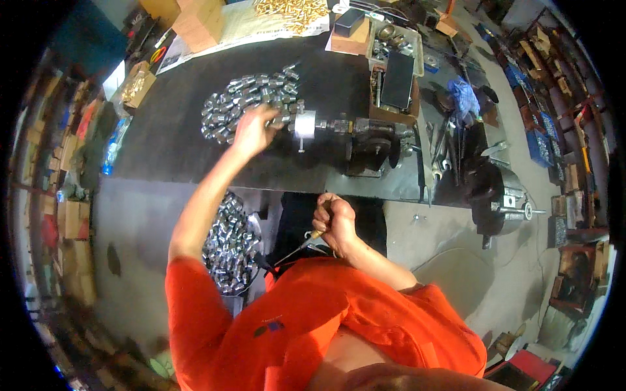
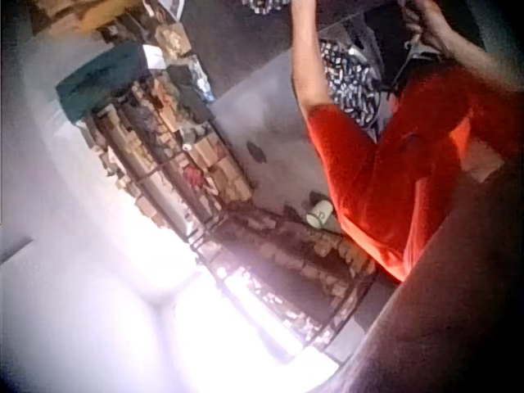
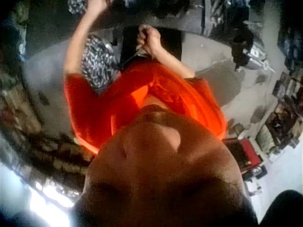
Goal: The person repeatedly picks up small metallic cylindrical parts from a rotating tray and inserts them into a brass-colored tool held in the right hand. The person then removes the part and places it on the table, repeating this cycle continuously.
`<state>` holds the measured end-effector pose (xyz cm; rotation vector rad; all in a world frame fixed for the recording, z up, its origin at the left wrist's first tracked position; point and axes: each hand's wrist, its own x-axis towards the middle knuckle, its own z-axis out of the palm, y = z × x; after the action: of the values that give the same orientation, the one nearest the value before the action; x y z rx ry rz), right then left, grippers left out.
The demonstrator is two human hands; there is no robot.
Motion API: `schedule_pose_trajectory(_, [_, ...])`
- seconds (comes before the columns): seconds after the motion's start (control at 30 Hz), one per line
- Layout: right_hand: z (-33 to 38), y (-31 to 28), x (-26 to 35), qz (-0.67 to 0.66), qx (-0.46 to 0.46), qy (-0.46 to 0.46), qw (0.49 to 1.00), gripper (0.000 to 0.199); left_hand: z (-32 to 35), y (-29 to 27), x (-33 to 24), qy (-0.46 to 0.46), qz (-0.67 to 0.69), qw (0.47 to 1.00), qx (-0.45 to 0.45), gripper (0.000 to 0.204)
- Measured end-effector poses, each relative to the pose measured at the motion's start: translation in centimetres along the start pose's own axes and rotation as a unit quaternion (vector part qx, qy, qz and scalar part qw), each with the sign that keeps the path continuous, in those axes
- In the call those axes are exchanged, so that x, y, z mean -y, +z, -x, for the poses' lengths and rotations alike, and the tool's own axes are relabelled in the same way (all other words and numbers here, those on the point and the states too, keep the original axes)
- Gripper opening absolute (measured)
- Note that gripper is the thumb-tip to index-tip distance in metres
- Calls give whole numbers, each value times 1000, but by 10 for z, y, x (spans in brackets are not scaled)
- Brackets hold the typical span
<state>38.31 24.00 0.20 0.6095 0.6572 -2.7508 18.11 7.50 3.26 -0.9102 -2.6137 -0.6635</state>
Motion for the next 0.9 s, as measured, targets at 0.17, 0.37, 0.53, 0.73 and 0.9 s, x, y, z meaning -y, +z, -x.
schedule_pose_trajectory(0.17, [5, -16, 9, -12, -4, -9, 1000, 16, -100, 44, 19, 53, -107, 983, 138, 26])
schedule_pose_trajectory(0.37, [6, -19, 20, 1, -19, -29, 999, 15, -129, 82, 33, 41, -159, 956, 244, 37])
schedule_pose_trajectory(0.53, [1, -17, 12, 19, -16, 5, 1000, 14, -115, 61, 32, 73, -190, 948, 245, 38])
schedule_pose_trajectory(0.73, [6, -11, -3, 90, -15, 13, 996, 15, -2, -38, 41, 13, -17, 997, 73, 25])
schedule_pose_trajectory(0.9, [0, -1, -14, 96, -4, 55, 994, 14, 187, -90, 77, -248, 41, 968, 2, 23])
